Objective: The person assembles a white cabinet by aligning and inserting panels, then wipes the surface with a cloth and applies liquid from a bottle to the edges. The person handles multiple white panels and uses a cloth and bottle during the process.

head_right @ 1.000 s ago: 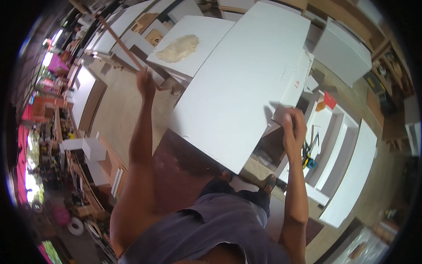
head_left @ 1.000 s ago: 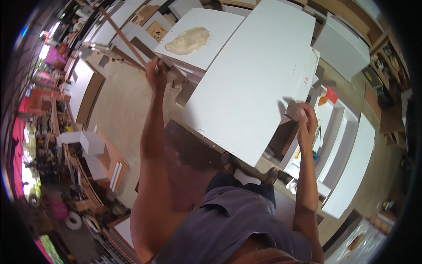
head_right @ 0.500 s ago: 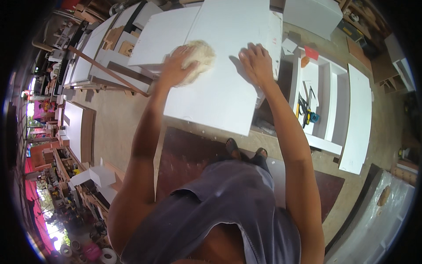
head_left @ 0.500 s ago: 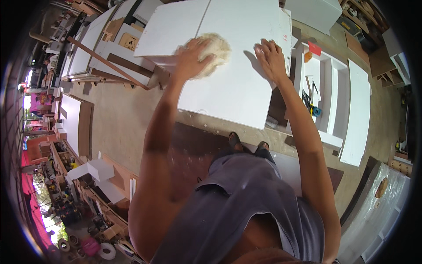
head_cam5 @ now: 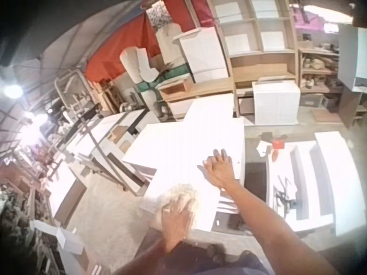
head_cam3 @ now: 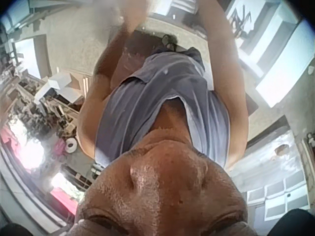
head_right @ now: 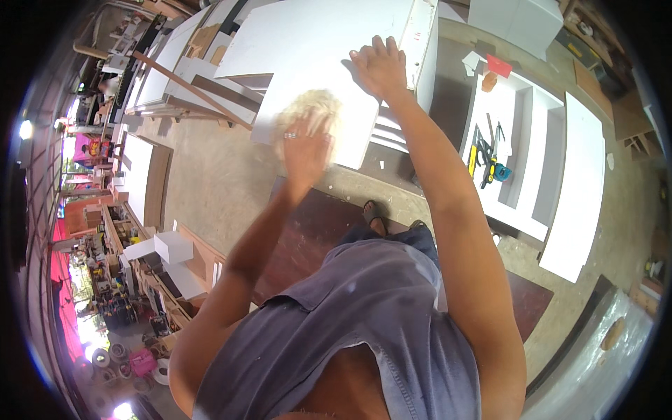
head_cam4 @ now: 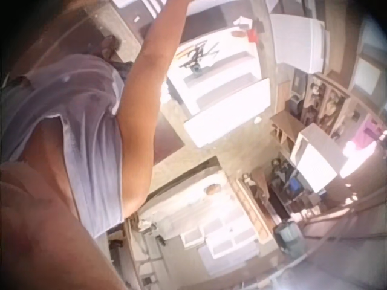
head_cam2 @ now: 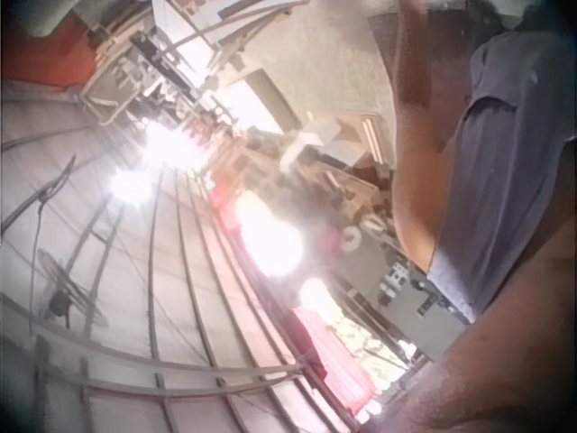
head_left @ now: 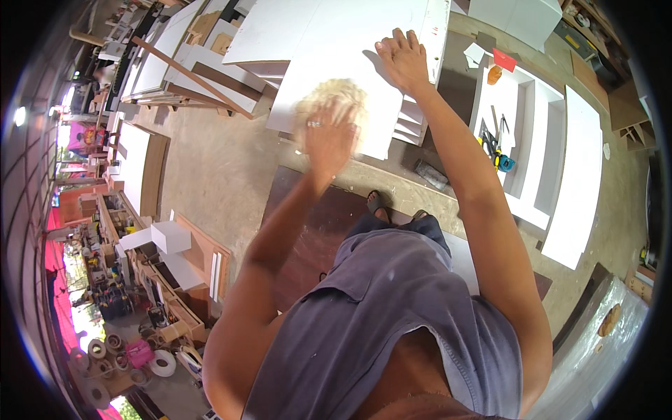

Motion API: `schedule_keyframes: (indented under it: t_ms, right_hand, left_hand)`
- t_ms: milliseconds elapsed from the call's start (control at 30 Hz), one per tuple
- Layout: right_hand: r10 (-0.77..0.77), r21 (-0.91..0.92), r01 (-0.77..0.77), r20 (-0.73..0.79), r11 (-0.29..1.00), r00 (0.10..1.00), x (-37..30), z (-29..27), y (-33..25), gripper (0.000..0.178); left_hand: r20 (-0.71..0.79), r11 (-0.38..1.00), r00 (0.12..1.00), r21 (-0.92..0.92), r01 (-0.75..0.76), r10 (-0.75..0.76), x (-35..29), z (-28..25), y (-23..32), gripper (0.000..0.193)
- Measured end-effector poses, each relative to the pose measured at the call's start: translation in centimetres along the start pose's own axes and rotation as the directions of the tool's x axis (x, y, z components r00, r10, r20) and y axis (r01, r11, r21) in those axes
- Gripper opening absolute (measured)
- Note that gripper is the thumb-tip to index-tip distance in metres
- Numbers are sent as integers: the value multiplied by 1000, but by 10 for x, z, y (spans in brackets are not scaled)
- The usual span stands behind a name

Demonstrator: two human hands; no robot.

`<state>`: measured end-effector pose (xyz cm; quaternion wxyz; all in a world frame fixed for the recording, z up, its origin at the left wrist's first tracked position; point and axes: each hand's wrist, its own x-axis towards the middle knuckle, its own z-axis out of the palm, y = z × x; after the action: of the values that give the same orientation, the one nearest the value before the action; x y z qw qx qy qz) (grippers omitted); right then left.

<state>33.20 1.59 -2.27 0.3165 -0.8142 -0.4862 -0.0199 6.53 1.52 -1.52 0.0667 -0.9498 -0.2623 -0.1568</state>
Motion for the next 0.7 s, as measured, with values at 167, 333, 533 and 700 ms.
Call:
schedule_keyframes:
  t_ms: [167, 333, 533, 700]
  right_hand:
    - [-59, -107, 67, 76, 992, 995, -4, -2, -6, 65]
    - [-18, -140, 23, 39, 990, 999, -2, 5, -5, 67]
    - [-31, -212, 70, 184, 975, 982, -1, -6, -9, 69]
    - [-22, -206, 39, 83, 978, 996, 0, 7, -17, 68]
  left_hand:
    - [64, 885, 885, -104, -455, 462, -12, 1, -30, 56]
    - [18, 813, 814, -67, -579, 581, -5, 3, -65, 56]
    - [61, 726, 725, 11, -688, 686, 2, -10, -20, 48]
    - [253, 813, 794, 42, -580, 553, -7, -6, -107, 60]
